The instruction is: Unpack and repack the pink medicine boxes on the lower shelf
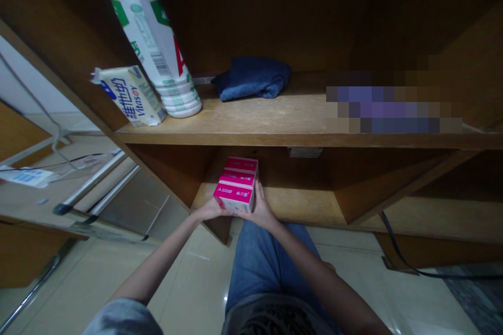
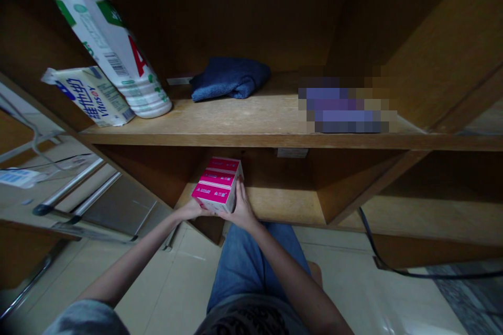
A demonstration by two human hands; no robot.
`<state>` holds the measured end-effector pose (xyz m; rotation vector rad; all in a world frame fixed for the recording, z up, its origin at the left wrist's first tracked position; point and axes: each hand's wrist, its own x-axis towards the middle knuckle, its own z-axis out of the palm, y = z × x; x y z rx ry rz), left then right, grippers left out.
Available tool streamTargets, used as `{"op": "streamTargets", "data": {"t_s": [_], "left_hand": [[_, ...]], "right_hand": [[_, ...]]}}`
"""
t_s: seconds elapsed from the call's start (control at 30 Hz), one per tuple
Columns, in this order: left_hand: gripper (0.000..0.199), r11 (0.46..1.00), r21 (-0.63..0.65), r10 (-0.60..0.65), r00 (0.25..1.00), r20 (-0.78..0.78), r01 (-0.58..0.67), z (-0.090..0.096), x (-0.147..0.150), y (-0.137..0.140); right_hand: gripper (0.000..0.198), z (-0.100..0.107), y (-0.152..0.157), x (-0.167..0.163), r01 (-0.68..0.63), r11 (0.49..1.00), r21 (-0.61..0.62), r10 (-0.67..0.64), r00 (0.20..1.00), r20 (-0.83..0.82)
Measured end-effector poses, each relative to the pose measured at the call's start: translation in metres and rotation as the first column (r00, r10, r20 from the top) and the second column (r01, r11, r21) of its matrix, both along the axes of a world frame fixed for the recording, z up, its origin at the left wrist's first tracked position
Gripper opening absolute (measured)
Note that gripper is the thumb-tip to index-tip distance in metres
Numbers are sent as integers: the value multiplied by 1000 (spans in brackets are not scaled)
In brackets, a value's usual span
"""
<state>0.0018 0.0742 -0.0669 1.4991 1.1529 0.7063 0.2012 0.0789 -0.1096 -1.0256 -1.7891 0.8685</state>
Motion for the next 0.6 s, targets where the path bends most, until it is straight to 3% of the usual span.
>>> {"op": "streamTargets", "data": {"t_s": [0.13,0.6], "left_hand": [[53,999,-41,8,998,59,-5,-4,-1,-1],[54,996,-81,51,998,48,-47,-4,-1,-1]], "right_hand": [[120,-1,0,0,-1,1000,-9,1,1000,-4],[119,-1,-3,1,31,999,-37,-32,999,-18]]}}
